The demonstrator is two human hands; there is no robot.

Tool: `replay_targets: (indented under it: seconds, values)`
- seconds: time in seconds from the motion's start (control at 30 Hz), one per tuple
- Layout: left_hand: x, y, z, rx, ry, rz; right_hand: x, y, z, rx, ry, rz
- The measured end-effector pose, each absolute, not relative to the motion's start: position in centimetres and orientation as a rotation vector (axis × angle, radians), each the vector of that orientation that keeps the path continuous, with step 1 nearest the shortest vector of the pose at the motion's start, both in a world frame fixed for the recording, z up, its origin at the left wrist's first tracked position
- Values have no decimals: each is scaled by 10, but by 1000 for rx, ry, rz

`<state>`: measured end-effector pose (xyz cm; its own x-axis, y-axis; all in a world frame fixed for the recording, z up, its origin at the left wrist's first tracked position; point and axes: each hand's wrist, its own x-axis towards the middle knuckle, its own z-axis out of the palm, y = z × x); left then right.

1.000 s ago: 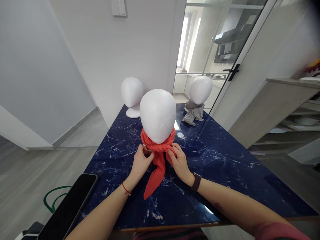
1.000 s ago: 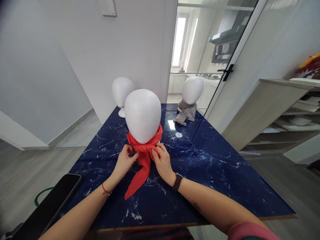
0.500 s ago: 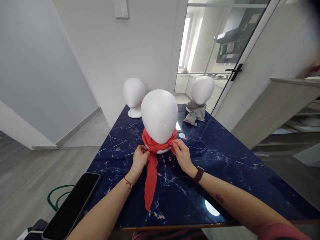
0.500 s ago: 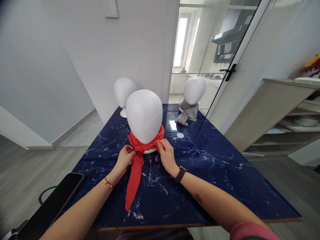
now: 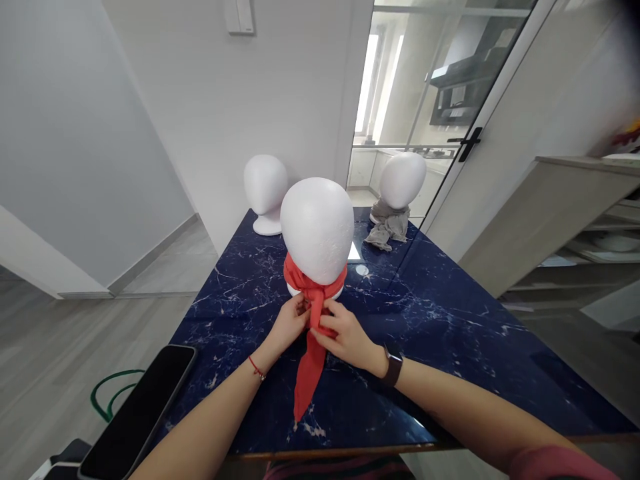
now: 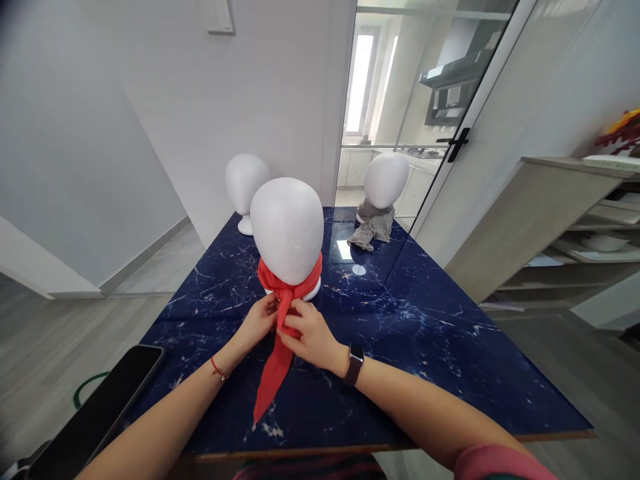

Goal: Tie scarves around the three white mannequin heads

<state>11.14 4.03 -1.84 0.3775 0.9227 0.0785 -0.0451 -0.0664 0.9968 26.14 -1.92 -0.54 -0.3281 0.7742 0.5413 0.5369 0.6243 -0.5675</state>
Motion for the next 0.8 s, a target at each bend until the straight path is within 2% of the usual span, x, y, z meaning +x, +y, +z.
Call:
replay_targets:
  seconds: [0.23, 0.4, 0.67, 0.8]
  values:
    - [109, 50, -29, 1531, 831, 936, 263, -16, -14, -1058, -2312, 214]
    - [104, 47, -24, 1459, 1065, 1027, 264, -23, -6, -1197, -2276, 86]
    - [105, 38, -6, 1331, 1079, 940, 263, -22, -10, -1391, -1950, 361]
    - [109, 38, -8, 1352, 1026, 956, 262, -20, -17, -1324, -2085, 400]
